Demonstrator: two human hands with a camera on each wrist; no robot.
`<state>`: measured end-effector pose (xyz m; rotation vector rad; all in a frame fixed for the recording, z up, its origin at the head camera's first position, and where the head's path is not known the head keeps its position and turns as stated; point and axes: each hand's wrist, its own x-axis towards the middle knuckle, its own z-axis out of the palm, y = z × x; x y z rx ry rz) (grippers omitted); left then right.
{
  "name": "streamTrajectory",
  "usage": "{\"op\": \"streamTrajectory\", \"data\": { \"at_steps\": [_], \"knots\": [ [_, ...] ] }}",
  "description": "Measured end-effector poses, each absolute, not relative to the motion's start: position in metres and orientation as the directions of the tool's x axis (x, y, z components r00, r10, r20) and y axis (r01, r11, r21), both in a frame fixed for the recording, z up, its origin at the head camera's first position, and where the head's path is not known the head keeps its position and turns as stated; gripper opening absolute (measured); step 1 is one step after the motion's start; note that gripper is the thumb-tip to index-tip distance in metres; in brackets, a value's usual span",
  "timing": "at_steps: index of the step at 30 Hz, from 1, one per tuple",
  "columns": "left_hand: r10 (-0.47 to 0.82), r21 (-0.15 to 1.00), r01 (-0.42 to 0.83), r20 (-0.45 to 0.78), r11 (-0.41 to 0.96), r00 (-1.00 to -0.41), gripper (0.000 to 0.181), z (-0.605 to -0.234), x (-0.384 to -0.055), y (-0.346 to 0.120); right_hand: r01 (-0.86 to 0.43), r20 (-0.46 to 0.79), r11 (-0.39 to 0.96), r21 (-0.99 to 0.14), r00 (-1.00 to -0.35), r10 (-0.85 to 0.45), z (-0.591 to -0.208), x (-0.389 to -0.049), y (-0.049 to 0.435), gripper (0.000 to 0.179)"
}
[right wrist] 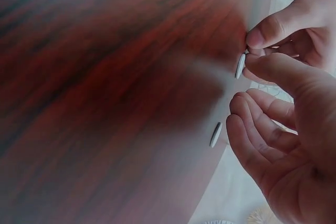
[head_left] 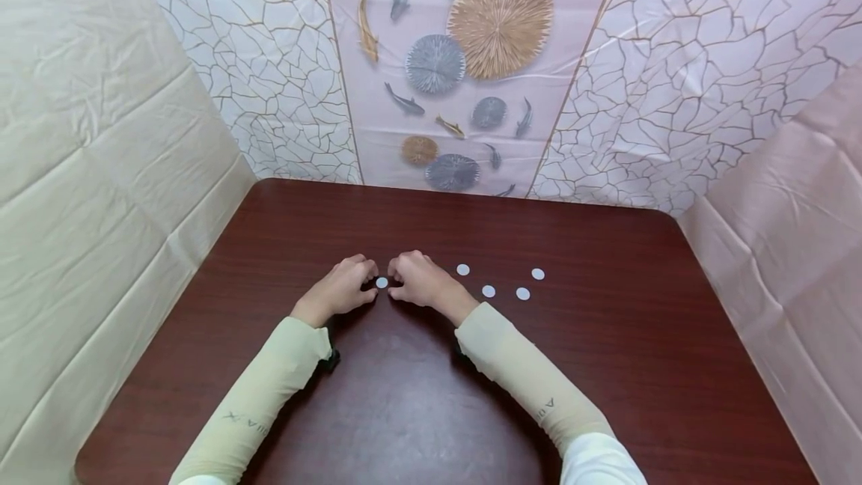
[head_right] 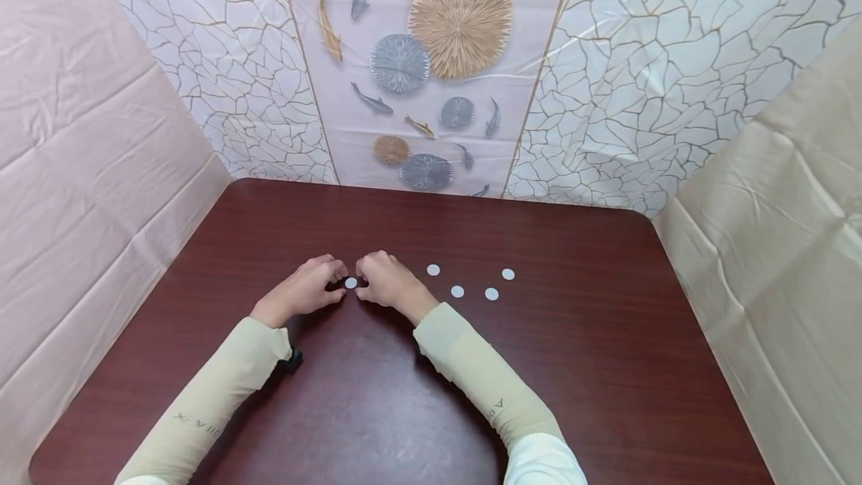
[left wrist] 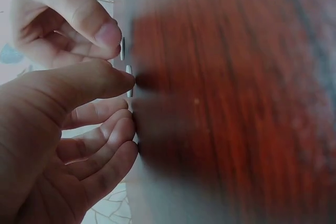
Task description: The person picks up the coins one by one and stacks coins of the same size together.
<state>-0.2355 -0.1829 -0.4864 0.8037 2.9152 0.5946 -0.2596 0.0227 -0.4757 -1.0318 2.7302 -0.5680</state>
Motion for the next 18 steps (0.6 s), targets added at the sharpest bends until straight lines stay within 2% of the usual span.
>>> {"op": "streamTrajectory", "data": {
  "at_steps": [7,13,18],
  "knots": [
    [0.496,0.399,0.456,0.003,0.796,-0.868,0.012,-0.487,-0.244,-0.182,-0.588,-0.045,0.714,-0.379,-0.759,-0.649,-0.477,-0.264,0.013,0.008],
    [0.492,0.419,0.438,-0.023,0.795,-0.87,0.007,-0.484,-0.249,-0.179,-0.58,-0.112,0.726,-0.369,-0.748,-0.655,-0.469,-0.268,0.003,0.025],
    [0.488,0.443,0.414,-0.06,0.795,-0.871,0.006,-0.48,-0.252,-0.175,-0.555,-0.17,0.759,-0.341,-0.757,-0.631,-0.462,-0.271,-0.002,0.028]
  ]
}}
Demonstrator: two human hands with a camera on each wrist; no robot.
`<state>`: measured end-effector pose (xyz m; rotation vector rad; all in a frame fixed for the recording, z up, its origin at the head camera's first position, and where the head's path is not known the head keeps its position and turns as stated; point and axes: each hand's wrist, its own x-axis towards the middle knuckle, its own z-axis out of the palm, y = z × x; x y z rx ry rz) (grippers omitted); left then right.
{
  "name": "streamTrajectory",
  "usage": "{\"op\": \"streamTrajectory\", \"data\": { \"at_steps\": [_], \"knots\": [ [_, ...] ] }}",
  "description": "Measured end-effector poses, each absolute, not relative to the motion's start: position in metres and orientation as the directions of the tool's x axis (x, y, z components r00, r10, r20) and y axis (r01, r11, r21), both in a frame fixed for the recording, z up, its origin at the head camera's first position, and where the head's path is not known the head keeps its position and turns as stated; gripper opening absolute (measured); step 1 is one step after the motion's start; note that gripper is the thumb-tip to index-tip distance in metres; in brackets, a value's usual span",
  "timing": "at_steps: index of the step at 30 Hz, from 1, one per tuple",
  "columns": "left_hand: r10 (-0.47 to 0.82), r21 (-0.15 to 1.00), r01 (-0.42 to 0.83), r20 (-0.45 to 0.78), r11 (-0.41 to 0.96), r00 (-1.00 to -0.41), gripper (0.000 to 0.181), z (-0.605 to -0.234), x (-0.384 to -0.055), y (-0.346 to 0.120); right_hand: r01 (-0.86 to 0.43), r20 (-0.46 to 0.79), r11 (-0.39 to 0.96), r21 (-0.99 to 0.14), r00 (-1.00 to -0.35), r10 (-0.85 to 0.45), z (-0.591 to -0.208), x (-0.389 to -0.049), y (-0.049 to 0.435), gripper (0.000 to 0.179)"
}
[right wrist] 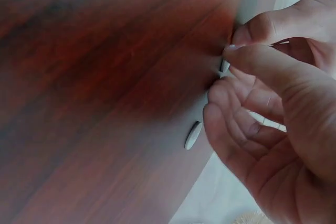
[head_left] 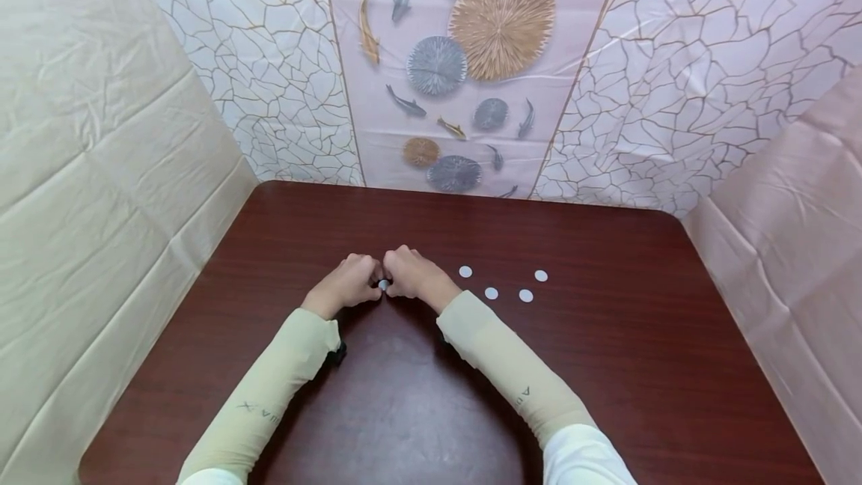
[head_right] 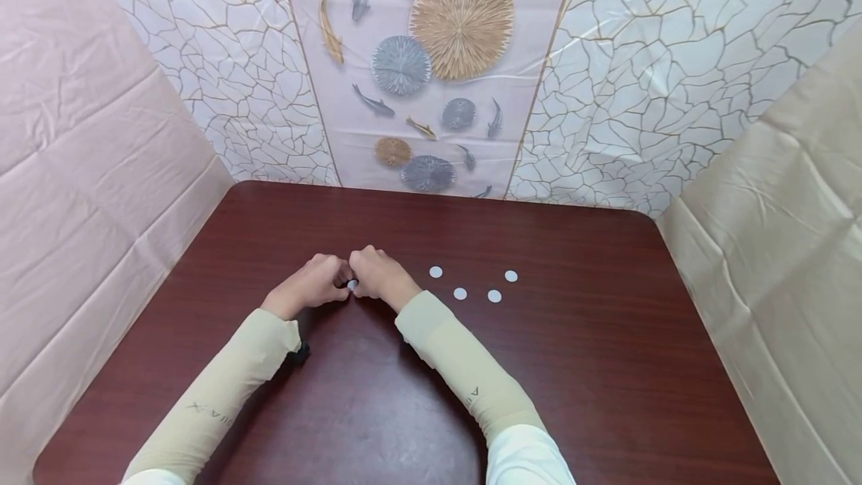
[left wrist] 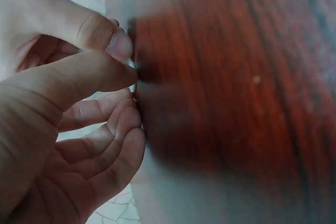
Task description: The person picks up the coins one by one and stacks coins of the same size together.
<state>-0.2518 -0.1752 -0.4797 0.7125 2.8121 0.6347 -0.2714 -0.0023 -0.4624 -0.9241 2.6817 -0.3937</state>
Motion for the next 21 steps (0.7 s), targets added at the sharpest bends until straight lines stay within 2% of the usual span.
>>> {"op": "streamTrajectory", "data": {
  "at_steps": [9,15,21],
  "knots": [
    [0.476,0.428,0.4,-0.082,0.81,-0.876,0.011,-0.477,-0.2546,-0.1738,-0.553,-0.221,0.77,-0.318,-0.747,-0.628,-0.4629,-0.2777,-0.0098,0.018],
    [0.497,0.453,0.417,-0.069,0.788,-0.865,0.008,-0.4781,-0.2555,-0.1758,-0.548,-0.221,0.774,-0.316,-0.751,-0.622,-0.4644,-0.2807,-0.0091,0.021],
    [0.522,0.463,0.443,-0.052,0.768,-0.851,0.009,-0.482,-0.2556,-0.178,-0.586,-0.184,0.737,-0.336,-0.727,-0.661,-0.4695,-0.2815,-0.0045,0.027]
  ]
}}
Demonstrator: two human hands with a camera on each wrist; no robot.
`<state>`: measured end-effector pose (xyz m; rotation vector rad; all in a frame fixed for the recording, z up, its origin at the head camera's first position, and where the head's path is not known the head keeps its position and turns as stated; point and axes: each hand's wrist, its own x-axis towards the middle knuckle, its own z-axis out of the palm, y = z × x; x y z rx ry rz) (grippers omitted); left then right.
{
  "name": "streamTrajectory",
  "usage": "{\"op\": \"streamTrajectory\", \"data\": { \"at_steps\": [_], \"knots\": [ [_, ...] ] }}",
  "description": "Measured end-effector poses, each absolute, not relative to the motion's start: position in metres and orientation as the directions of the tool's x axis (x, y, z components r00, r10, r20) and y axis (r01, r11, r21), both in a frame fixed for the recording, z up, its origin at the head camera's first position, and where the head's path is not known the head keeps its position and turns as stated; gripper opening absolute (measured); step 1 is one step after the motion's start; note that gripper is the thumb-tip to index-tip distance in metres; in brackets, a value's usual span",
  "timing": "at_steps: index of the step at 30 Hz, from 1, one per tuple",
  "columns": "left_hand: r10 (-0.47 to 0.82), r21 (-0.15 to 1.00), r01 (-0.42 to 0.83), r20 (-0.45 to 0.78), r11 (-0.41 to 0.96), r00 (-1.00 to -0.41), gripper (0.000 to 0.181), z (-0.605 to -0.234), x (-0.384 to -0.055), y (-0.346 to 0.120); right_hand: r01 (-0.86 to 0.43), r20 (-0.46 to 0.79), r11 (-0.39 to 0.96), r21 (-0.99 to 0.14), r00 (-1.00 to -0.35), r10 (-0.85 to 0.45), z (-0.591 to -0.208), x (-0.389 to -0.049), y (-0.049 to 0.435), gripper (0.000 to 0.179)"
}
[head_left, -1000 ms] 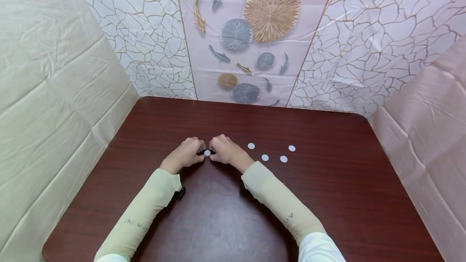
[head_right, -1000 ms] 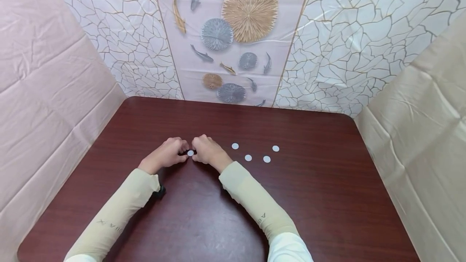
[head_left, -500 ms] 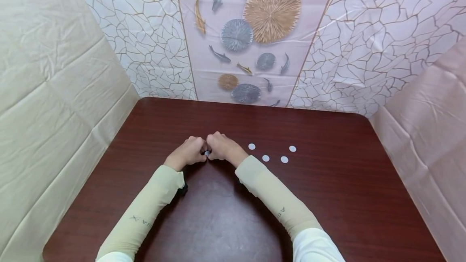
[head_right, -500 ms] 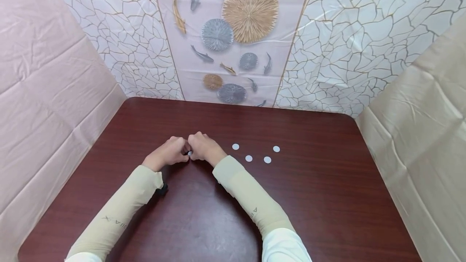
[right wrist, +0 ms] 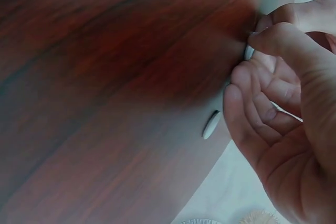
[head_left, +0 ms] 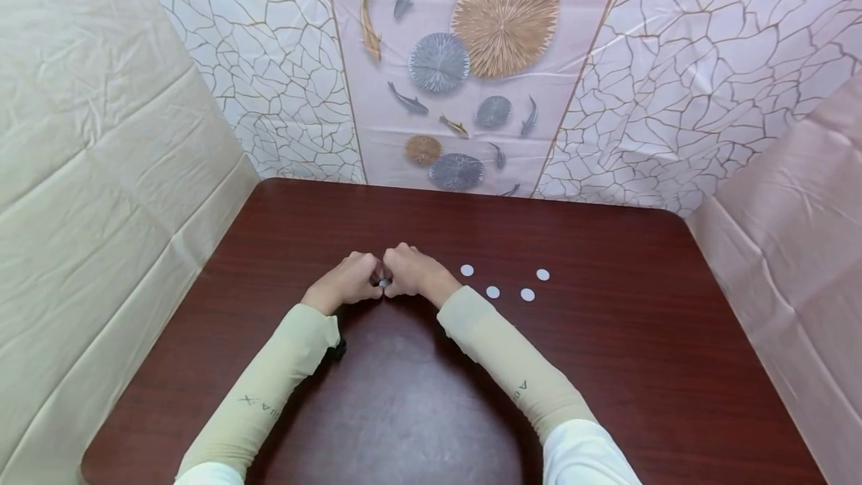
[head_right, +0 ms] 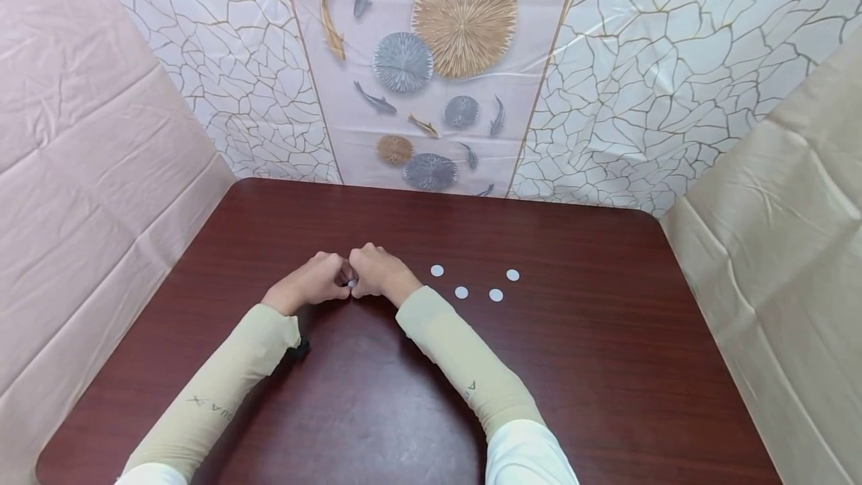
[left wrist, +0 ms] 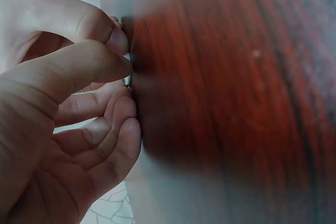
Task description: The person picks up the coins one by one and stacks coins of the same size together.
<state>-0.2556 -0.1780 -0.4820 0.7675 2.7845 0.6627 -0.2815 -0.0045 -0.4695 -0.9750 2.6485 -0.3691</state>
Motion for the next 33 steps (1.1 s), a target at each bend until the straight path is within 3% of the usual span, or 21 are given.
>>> {"op": "streamTrajectory", "data": {
  "at_steps": [13,27,33],
  "knots": [
    [0.539,0.486,0.443,-0.071,0.754,-0.84,0.007,-0.484,-0.24,-0.173,-0.633,-0.155,0.698,-0.335,-0.694,-0.703,-0.471,-0.266,0.006,0.028],
    [0.552,0.508,0.446,-0.072,0.737,-0.831,0.017,-0.482,-0.214,-0.159,-0.683,-0.098,0.656,-0.321,-0.665,-0.741,-0.474,-0.24,0.021,0.031],
    [0.553,0.503,0.455,-0.055,0.735,-0.832,0.016,-0.484,-0.21,-0.157,-0.68,-0.09,0.645,-0.35,-0.66,-0.745,-0.47,-0.238,0.029,0.013]
  ]
}}
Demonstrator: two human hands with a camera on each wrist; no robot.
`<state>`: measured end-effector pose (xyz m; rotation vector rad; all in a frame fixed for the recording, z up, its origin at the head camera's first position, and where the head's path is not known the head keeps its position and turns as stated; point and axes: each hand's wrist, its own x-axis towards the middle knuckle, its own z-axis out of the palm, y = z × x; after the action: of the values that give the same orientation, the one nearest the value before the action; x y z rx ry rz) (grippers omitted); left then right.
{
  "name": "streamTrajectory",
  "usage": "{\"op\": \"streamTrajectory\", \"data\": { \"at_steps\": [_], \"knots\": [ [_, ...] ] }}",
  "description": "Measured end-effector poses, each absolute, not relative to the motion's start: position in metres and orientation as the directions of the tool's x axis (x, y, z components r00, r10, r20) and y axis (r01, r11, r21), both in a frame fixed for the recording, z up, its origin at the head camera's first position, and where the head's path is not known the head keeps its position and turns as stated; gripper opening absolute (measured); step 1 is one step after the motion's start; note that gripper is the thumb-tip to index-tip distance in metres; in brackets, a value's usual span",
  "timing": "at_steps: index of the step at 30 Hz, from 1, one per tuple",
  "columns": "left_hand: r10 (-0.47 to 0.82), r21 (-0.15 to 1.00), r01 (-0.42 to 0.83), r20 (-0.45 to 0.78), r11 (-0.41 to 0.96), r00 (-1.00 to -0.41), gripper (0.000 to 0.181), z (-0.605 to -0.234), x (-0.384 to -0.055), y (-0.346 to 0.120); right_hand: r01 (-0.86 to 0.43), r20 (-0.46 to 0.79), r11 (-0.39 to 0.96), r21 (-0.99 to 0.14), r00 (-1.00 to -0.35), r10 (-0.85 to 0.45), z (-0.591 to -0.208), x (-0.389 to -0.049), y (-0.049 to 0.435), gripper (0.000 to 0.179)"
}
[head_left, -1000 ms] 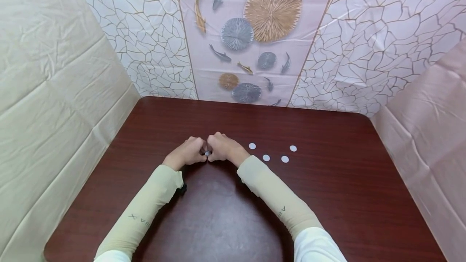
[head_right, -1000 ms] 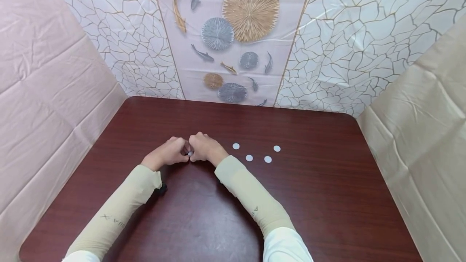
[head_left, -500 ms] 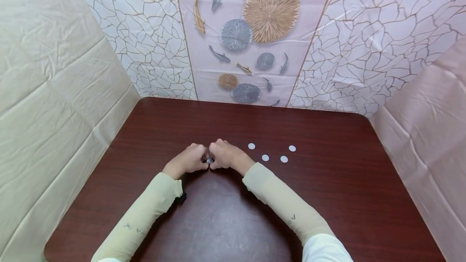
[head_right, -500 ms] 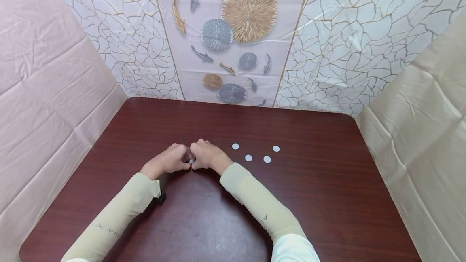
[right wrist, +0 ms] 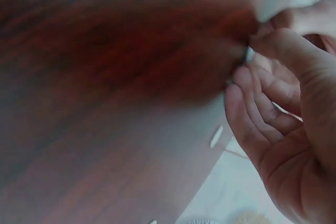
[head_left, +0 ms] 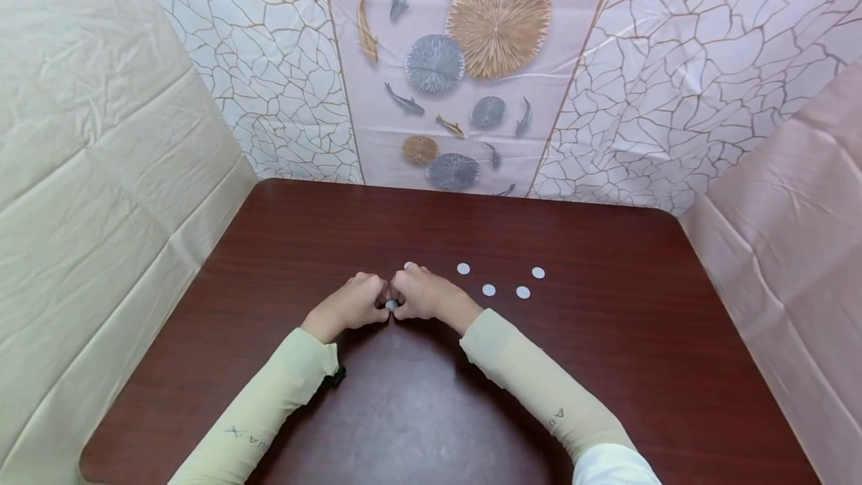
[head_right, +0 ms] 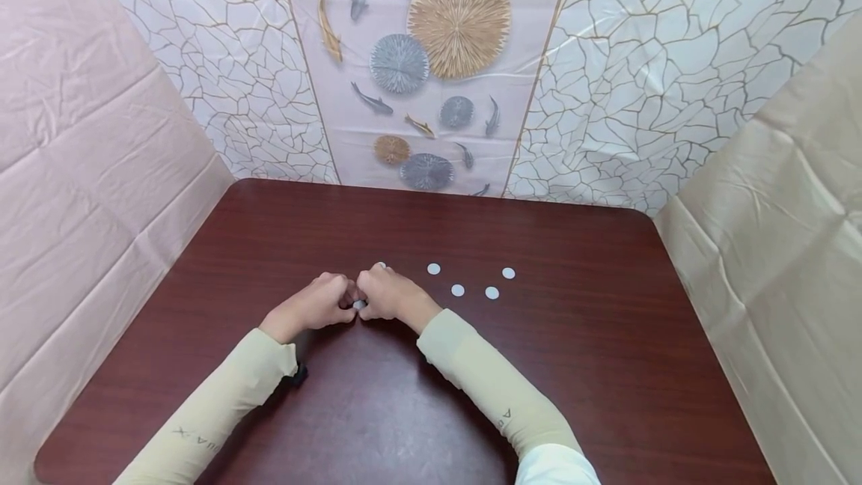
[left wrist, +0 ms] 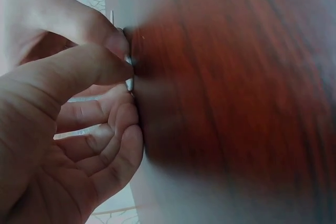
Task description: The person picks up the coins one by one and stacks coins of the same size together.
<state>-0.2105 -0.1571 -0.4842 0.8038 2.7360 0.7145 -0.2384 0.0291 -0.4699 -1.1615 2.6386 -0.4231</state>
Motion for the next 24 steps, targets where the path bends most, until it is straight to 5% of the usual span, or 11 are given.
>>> {"op": "streamTrajectory", "data": {
  "at_steps": [12,24],
  "knots": [
    [0.528,0.503,0.442,-0.032,0.743,-0.849,0.009,-0.485,-0.211,-0.161,-0.659,-0.101,0.688,-0.304,-0.696,-0.711,-0.441,-0.275,0.059,0.021],
    [0.508,0.524,0.397,-0.083,0.754,-0.857,0.006,-0.485,-0.212,-0.161,-0.658,-0.188,0.698,-0.284,-0.675,-0.713,-0.453,-0.309,0.045,0.022]
  ]
}}
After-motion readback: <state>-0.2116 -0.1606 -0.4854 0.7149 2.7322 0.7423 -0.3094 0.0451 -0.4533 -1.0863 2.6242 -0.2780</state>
